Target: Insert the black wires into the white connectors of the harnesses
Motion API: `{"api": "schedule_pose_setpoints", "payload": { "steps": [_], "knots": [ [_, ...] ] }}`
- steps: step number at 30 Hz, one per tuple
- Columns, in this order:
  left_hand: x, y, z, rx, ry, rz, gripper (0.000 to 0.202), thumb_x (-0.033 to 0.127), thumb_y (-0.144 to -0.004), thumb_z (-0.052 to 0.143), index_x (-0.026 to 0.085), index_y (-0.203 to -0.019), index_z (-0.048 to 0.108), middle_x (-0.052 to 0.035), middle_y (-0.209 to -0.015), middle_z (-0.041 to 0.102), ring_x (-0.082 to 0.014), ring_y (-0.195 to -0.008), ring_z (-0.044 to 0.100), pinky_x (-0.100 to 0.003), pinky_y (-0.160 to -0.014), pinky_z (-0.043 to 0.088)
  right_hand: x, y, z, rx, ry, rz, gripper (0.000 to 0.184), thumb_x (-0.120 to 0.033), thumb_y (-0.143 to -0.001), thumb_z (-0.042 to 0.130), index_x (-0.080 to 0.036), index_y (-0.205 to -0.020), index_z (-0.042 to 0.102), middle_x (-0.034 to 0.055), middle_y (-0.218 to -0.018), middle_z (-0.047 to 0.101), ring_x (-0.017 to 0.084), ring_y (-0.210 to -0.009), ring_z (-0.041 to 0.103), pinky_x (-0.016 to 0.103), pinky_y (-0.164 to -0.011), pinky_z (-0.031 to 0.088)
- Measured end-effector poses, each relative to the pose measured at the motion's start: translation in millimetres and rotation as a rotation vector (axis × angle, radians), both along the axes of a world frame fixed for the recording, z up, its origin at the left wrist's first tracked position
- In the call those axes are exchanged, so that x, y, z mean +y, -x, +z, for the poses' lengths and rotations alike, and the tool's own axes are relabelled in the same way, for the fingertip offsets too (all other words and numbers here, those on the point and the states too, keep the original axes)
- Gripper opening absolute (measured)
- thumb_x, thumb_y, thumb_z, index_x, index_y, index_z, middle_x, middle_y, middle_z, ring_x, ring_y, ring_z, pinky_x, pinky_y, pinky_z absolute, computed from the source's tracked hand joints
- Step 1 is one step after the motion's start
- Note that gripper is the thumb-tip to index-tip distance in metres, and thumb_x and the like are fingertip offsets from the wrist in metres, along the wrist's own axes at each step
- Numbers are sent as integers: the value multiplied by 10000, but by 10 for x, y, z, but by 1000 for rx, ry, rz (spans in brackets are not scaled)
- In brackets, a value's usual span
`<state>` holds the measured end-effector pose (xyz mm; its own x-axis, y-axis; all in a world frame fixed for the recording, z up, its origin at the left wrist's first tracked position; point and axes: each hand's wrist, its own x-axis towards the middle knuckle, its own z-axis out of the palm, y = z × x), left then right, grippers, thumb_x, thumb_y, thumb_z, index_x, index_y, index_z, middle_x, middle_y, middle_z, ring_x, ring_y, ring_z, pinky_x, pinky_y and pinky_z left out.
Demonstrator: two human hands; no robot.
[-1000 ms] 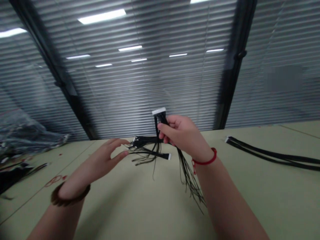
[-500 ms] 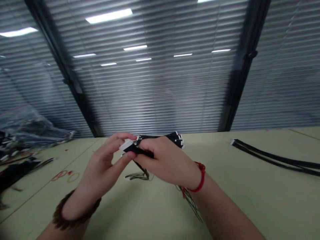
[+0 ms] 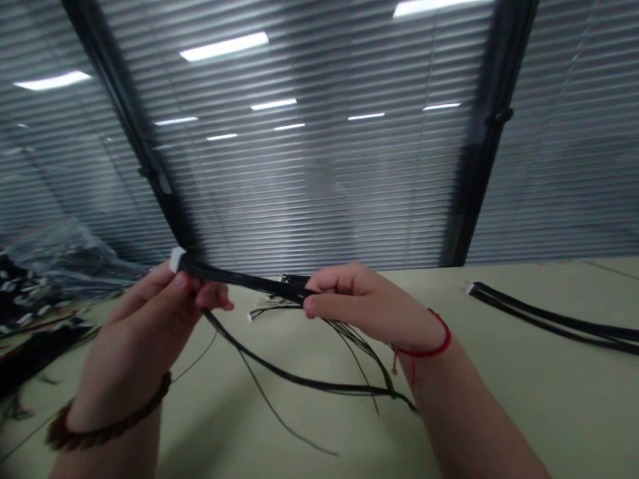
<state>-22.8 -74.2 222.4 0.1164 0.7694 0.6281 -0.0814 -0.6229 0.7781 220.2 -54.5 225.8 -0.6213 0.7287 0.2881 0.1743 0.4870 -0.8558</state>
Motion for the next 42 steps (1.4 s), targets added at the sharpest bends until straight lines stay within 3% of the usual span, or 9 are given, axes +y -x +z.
{"api": "schedule_pose_setpoints", "payload": {
  "steps": [2, 5, 11, 20, 24, 27, 32, 35, 42],
  "knots": [
    [4, 29, 31, -68, 96, -136, 180, 237, -877, 471, 193, -729, 563, 36, -548, 385, -105, -521, 491, -233, -536, 485, 8, -16, 2, 9, 6, -8, 281, -388, -830, 529, -138, -701, 543, -24, -595, 365, 71, -546, 304, 213, -479, 227],
    [7, 36, 61, -128, 195, -197, 163, 247, -856, 502, 195, -702, 509, 52, -561, 296, -58, -416, 311, -150, -348, 315, 41, -2, -15, -1, 34, 0, 276, -371, -815, 548, -131, -677, 549, -31, -564, 346, 63, -522, 280, 213, -460, 204],
    [47, 55, 47, -18, 150, 3, 185, 269, -866, 513, 180, -705, 493, 63, -530, 282, -51, -442, 227, -156, -386, 184, 121, 40, -96, 33, 80, -2, 289, -370, -815, 538, -133, -653, 501, -22, -568, 400, 57, -511, 324, 206, -448, 222],
    [67, 49, 29, -69, 109, -141, 89, 159, -848, 513, 173, -766, 481, 65, -560, 316, -57, -470, 294, -189, -430, 250, 166, 213, -158, -30, 148, 121, 322, -418, -836, 544, -98, -813, 575, 44, -673, 573, 31, -456, 303, 200, -394, 166],
    [46, -43, -24, -118, 158, -246, 68, 146, -862, 473, 161, -796, 471, 47, -613, 391, -61, -534, 366, -188, -493, 329, 149, 361, -194, -19, 195, 202, 340, -400, -806, 594, -99, -958, 548, 105, -867, 629, 94, -631, 556, 186, -512, 405],
    [47, -130, -69, -118, 209, -336, 75, 142, -877, 425, 167, -813, 453, 38, -606, 439, -75, -545, 433, -196, -500, 381, 103, 463, -236, 43, 235, 231, 352, -342, -768, 647, -125, -1014, 518, 74, -905, 613, 128, -727, 608, 262, -683, 500],
    [74, -179, -99, -21, 214, -432, 96, 145, -882, 415, 166, -796, 450, 28, -620, 495, -85, -532, 518, -225, -518, 444, 52, 530, -268, 115, 232, 154, 143, -250, -810, 612, -119, -842, 564, 24, -754, 600, 77, -601, 582, 191, -578, 489],
    [95, -161, -112, 90, 257, -483, 23, 160, -850, 484, 164, -833, 468, 9, -665, 541, -114, -609, 570, -273, -604, 474, 55, 510, -264, 179, 216, 68, 168, -269, -832, 587, -111, -777, 587, 28, -699, 603, 80, -583, 581, 184, -565, 476],
    [145, -185, -220, 446, 274, -362, 257, 171, -709, 675, 205, -916, 527, 0, -879, 596, -115, -739, 558, -254, -663, 464, 40, 342, -173, 394, 221, -223, 259, -368, -820, 580, -146, -689, 596, 11, -633, 584, 68, -540, 558, 132, -430, 368]
  ]
}}
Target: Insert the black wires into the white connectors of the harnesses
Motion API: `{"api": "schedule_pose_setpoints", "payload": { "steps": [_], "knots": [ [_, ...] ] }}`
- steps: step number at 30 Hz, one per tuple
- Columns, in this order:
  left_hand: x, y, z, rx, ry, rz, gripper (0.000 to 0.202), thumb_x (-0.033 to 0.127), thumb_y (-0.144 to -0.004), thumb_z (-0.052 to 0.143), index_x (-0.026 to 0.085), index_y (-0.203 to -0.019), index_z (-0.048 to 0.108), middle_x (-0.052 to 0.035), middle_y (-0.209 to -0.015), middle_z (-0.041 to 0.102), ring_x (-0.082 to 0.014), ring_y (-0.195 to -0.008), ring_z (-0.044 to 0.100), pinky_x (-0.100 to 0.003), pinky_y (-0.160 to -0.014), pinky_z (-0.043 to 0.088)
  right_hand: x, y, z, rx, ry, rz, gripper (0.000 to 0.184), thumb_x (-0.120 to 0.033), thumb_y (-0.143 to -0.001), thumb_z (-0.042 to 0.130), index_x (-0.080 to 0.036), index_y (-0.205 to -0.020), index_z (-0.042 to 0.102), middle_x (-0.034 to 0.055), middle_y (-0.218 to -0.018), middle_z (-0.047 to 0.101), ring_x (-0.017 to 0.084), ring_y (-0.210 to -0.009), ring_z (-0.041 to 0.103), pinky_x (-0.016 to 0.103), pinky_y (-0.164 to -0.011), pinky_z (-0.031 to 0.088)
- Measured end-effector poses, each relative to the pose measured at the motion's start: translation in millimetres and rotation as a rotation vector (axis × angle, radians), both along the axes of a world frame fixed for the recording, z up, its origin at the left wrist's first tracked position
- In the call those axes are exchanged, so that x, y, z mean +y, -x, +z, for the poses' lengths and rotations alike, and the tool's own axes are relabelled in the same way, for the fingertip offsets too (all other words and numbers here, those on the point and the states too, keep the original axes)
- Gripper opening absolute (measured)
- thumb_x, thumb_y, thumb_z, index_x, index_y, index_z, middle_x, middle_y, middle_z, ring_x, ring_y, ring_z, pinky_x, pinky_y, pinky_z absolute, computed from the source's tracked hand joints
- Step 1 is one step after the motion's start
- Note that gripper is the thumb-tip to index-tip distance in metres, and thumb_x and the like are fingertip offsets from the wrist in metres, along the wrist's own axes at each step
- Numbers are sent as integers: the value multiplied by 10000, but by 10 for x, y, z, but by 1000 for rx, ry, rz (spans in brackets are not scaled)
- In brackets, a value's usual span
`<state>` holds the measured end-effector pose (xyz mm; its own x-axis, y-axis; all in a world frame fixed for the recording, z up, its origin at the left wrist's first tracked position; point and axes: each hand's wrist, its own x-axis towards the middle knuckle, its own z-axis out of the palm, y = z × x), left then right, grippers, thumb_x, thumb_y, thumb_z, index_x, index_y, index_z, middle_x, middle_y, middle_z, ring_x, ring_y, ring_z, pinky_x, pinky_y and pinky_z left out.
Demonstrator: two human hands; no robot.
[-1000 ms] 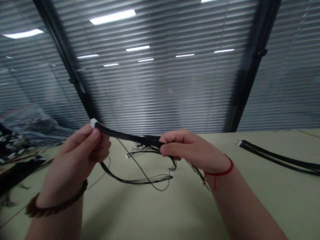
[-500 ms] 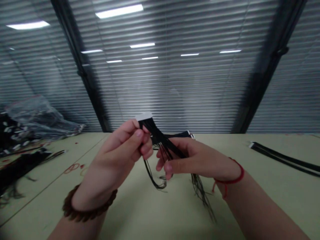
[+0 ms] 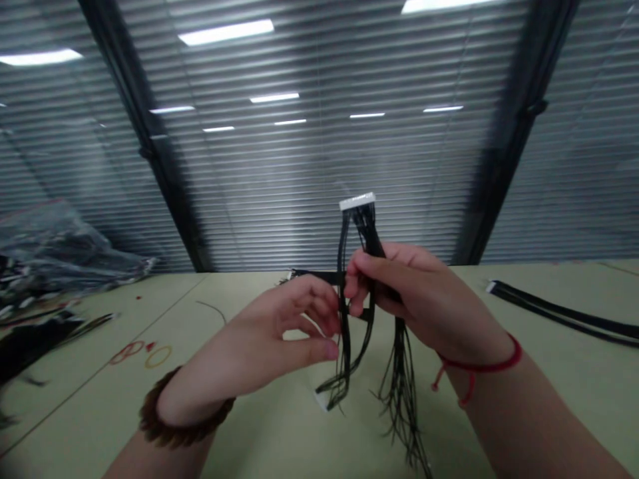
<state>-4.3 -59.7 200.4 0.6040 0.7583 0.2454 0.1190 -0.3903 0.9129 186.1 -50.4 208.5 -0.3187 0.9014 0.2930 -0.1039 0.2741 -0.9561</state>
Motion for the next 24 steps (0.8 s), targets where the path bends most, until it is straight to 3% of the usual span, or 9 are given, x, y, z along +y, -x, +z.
{"api": "schedule_pose_setpoints", "payload": {
  "steps": [4, 7, 11, 16, 20, 22, 24],
  "knots": [
    [12, -91, -53, 207, -126, 15, 77, 174, -789, 574, 194, -863, 570, 4, -880, 608, -114, -757, 552, -246, -679, 461, 5, -94, 92, 77, -5, -49, 205, -344, -790, 598, -162, -700, 567, -12, -612, 563, 67, -486, 541, 134, -327, 206],
    [28, -161, -82, 229, -153, 77, 59, 227, -830, 530, 187, -846, 570, 10, -807, 588, -107, -703, 525, -233, -628, 438, 60, -93, 162, 81, -40, -44, 200, -318, -820, 556, -149, -714, 552, -8, -616, 563, 58, -482, 538, 130, -318, 173],
    [99, -224, -144, 185, -207, 133, 134, 221, -840, 517, 156, -728, 552, 16, -696, 521, -106, -668, 477, -241, -622, 397, 162, -67, 210, -6, -68, 61, 213, -256, -842, 536, -116, -684, 561, 13, -624, 586, 52, -503, 549, 121, -369, 280],
    [185, -296, -235, 9, -32, 144, 151, 252, -876, 467, 147, -778, 514, -20, -768, 561, -126, -749, 524, -281, -713, 416, 231, -240, 146, -78, -172, 68, 241, -298, -860, 535, -125, -696, 568, 11, -643, 586, 56, -557, 555, 133, -468, 375],
    [169, -364, -280, -75, -7, 267, 150, 302, -879, 466, 170, -809, 483, 52, -620, 451, -76, -529, 436, -214, -512, 358, 241, -430, 106, -90, -202, -51, 248, -329, -871, 515, -134, -720, 547, -10, -588, 533, 33, -460, 466, 138, -413, 343],
    [144, -387, -292, -96, 0, 287, 176, 339, -887, 446, 177, -835, 492, 74, -576, 384, -59, -449, 358, -193, -428, 287, 208, -486, 108, -90, -194, -72, 197, -306, -871, 509, -137, -780, 555, -16, -584, 518, 31, -437, 442, 140, -389, 325],
    [124, -402, -297, -83, -11, 266, 204, 342, -900, 414, 172, -850, 512, 67, -569, 410, -60, -437, 371, -191, -418, 300, 143, -521, 117, -95, -211, -88, 151, -285, -874, 499, -150, -871, 566, -21, -593, 513, 35, -440, 443, 140, -386, 325]
  ]
}}
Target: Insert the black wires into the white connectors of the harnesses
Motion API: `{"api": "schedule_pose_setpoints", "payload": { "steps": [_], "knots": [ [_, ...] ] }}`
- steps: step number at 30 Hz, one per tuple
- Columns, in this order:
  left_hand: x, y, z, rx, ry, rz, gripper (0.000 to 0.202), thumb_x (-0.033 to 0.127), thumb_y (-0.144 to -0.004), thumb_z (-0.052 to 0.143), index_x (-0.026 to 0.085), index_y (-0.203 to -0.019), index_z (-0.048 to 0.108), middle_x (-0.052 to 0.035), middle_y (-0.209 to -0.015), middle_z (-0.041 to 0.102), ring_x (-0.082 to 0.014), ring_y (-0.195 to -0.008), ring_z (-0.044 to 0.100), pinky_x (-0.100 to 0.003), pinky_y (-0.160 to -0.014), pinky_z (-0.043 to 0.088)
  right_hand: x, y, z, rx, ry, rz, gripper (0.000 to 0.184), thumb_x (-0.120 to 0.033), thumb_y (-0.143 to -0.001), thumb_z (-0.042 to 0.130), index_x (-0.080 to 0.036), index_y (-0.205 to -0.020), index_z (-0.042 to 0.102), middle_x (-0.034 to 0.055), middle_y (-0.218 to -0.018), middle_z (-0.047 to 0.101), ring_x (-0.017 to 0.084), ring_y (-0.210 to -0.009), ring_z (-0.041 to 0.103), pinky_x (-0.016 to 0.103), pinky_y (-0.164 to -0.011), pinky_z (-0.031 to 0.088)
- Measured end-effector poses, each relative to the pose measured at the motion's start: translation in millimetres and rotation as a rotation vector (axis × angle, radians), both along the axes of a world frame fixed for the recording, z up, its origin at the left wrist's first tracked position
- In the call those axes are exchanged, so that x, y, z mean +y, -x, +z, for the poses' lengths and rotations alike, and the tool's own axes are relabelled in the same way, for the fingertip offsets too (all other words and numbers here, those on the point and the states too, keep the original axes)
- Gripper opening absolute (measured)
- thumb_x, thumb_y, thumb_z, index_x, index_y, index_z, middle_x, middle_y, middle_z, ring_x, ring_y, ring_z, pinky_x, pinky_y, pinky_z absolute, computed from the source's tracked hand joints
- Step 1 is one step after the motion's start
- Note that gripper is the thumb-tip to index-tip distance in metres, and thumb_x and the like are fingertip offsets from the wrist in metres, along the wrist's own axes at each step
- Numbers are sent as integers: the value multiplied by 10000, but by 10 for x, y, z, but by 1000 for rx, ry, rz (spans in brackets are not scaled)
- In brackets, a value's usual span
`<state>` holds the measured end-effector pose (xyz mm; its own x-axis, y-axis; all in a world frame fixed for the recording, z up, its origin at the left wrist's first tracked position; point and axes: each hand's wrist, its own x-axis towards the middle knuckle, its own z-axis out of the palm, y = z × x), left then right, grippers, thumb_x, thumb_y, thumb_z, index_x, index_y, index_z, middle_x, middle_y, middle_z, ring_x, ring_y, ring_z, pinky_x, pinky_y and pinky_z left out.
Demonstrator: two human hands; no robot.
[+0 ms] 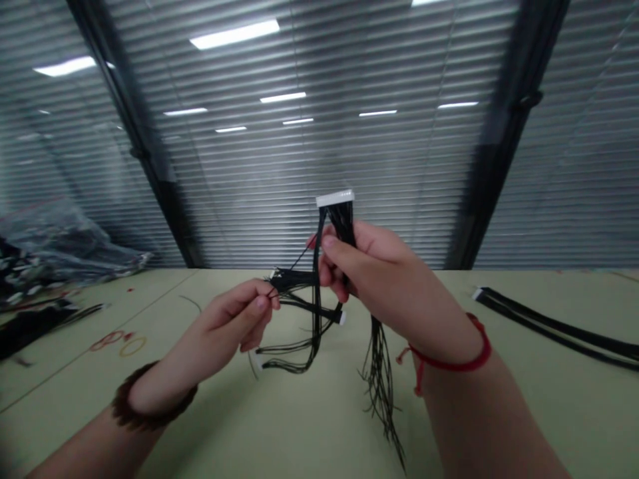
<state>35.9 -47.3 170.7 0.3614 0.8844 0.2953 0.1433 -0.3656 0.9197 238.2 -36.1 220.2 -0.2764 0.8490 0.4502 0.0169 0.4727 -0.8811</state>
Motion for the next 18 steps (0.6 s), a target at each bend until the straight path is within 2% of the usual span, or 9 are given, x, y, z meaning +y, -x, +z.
{"api": "schedule_pose_setpoints", "payload": {
  "steps": [3, 5, 8, 11, 15, 18],
  "knots": [
    [-2, -2, 3, 69, -96, 10, 194, 293, -899, 413, 154, -859, 543, 3, -652, 577, -99, -538, 523, -237, -537, 436, -134, -36, 19, -27, -47, -9, 164, -286, -876, 495, -180, -952, 593, -33, -562, 471, 31, -439, 410, 132, -380, 298],
    [19, 25, 13, 114, -210, 66, 189, 271, -895, 424, 150, -841, 559, -34, -721, 637, -130, -636, 587, -276, -634, 478, -216, -45, 29, -53, -57, 16, 178, -290, -868, 510, -183, -959, 620, -38, -530, 431, 24, -430, 372, 128, -379, 276],
    [71, 111, 39, 230, -487, 211, 192, 246, -893, 433, 158, -836, 594, -56, -821, 659, -163, -782, 600, -320, -754, 464, -285, -7, 37, -68, -58, 14, 194, -286, -849, 537, -160, -957, 636, -39, -515, 407, 16, -422, 349, 130, -377, 256],
    [99, 201, 74, 391, -746, 324, 152, 193, -869, 474, 169, -849, 623, -64, -898, 637, -190, -899, 553, -362, -842, 412, -295, 97, 30, -55, -38, -29, 199, -270, -824, 557, -124, -943, 620, -42, -509, 408, 19, -414, 347, 139, -366, 237],
    [-6, 222, 130, 470, -785, 360, 173, 186, -836, 526, 182, -993, 596, -61, -915, 589, -197, -878, 516, -353, -794, 411, -280, 259, -1, -74, -17, -15, 188, -294, -790, 588, -111, -828, 568, -30, -522, 464, 39, -422, 409, 158, -361, 257],
    [-163, 176, 165, 360, -675, 252, 120, 240, -862, 492, 186, -934, 573, -37, -851, 589, -165, -769, 531, -307, -706, 426, -266, 350, -41, -118, -15, 17, 224, -339, -794, 586, -120, -784, 543, -17, -538, 513, 52, -435, 462, 165, -374, 290]
  ]
}}
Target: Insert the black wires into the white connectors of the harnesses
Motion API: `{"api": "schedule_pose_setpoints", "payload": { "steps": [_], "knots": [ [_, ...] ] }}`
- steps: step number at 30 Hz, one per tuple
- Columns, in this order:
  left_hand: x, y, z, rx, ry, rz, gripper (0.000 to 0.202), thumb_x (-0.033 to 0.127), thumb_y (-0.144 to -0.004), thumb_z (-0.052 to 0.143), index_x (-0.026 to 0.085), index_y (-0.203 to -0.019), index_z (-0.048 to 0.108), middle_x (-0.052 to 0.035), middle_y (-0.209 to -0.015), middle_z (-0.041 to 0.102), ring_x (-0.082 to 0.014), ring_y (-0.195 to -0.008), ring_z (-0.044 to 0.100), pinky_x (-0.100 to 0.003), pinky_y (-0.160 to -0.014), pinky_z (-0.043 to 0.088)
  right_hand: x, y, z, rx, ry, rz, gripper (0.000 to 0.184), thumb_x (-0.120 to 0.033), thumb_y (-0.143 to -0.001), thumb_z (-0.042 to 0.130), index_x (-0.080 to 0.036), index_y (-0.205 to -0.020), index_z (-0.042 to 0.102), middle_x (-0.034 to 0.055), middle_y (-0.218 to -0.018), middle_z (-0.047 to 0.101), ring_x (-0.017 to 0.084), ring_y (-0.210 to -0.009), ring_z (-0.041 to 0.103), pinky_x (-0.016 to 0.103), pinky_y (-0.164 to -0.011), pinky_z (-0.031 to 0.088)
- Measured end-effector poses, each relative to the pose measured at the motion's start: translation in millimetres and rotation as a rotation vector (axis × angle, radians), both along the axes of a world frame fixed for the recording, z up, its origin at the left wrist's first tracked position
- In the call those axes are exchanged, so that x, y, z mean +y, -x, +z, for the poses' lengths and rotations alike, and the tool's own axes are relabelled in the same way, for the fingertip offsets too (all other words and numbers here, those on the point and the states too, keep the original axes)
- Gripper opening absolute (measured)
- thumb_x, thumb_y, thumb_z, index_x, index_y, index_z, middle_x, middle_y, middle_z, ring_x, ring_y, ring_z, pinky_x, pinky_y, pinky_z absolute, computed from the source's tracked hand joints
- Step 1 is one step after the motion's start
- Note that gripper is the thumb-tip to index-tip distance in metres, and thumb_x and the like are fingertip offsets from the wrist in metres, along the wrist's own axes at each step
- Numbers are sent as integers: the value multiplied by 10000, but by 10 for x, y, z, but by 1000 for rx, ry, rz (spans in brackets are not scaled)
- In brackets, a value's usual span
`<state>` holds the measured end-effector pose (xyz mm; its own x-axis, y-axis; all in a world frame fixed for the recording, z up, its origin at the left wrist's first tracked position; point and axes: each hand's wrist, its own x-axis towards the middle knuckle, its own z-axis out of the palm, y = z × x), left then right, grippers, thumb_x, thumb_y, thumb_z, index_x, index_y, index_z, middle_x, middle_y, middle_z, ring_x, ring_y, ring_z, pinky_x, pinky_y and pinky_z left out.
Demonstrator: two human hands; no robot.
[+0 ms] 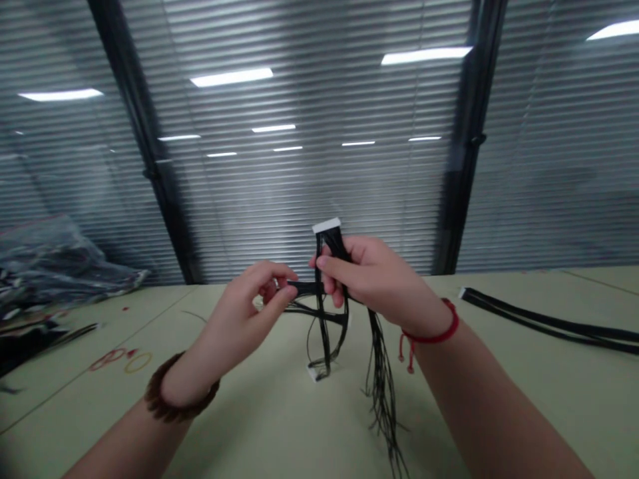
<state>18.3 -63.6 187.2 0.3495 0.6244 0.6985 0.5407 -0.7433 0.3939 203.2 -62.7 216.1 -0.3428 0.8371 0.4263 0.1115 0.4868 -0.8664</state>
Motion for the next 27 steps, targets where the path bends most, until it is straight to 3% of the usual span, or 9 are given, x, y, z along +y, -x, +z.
{"api": "schedule_pose_setpoints", "payload": {
  "steps": [3, 7, 12, 14, 16, 18, 20, 24, 27],
  "knots": [
    [-128, -68, -7, -119, 246, -216, 121, 304, -861, 503, 190, -896, 526, -24, -840, 615, -144, -732, 565, -275, -648, 441, 11, 76, -53, -33, -10, 50, 235, -346, -809, 575, -121, -751, 544, -4, -561, 547, 55, -456, 492, 165, -389, 310],
    [-187, -156, -55, -238, 349, -293, 189, 237, -777, 619, 192, -845, 448, -4, -820, 588, -127, -727, 553, -253, -622, 429, 8, 149, -100, 2, -39, 80, 210, -325, -815, 575, -126, -759, 541, -10, -599, 553, 54, -507, 510, 160, -443, 370],
    [-188, -158, -13, -406, 582, -461, 67, 224, -861, 454, 189, -856, 397, 37, -700, 483, -60, -493, 391, -206, -455, 340, 7, 92, -61, 17, 27, 150, 217, -304, -780, 630, -106, -814, 547, 5, -624, 574, 55, -513, 534, 129, -387, 324],
    [-169, -104, 27, -458, 560, -389, 101, 259, -893, 400, 217, -984, 383, 85, -595, 380, -62, -409, 273, -199, -393, 252, 16, 37, -34, 24, 73, 195, 224, -295, -800, 611, -103, -897, 552, 10, -628, 576, 56, -489, 532, 119, -337, 259],
    [-138, -32, 59, -444, 300, -242, 164, 244, -899, 404, 256, -1059, 373, 80, -592, 364, -88, -450, 317, -217, -439, 282, 24, -9, -14, 51, 110, 243, 233, -295, -835, 563, -100, -960, 543, 23, -638, 580, 68, -496, 546, 114, -325, 253],
    [-108, 28, 77, -240, -19, -72, 130, 180, -892, 406, 241, -997, 453, 22, -713, 470, -130, -631, 445, -267, -588, 364, 28, -36, -7, 89, 139, 294, 245, -303, -856, 524, -95, -984, 530, 56, -683, 597, 102, -569, 591, 120, -350, 317],
    [-88, 53, 80, 28, -176, 80, 173, 131, -888, 378, 194, -924, 535, -42, -839, 520, -176, -794, 476, -324, -718, 376, 29, -43, -15, 123, 169, 349, 267, -313, -864, 505, -92, -1014, 519, 95, -756, 616, 148, -681, 626, 141, -399, 398],
    [-46, -5, 83, 240, -268, 264, 243, 129, -863, 412, 154, -987, 620, -106, -936, 504, -237, -895, 444, -399, -798, 371, 40, -28, -44, 176, 227, 448, 294, -292, -870, 488, -84, -1075, 523, 133, -887, 620, 202, -865, 622, 202, -514, 501],
    [27, -76, 153, 199, -196, 230, 294, 123, -864, 392, 159, -1032, 631, -93, -875, 512, -228, -863, 468, -379, -760, 408, 71, -25, -29, 230, 242, 480, 275, -263, -869, 487, -86, -1074, 535, 134, -960, 605, 222, -945, 601, 256, -601, 541]
  ]
}}
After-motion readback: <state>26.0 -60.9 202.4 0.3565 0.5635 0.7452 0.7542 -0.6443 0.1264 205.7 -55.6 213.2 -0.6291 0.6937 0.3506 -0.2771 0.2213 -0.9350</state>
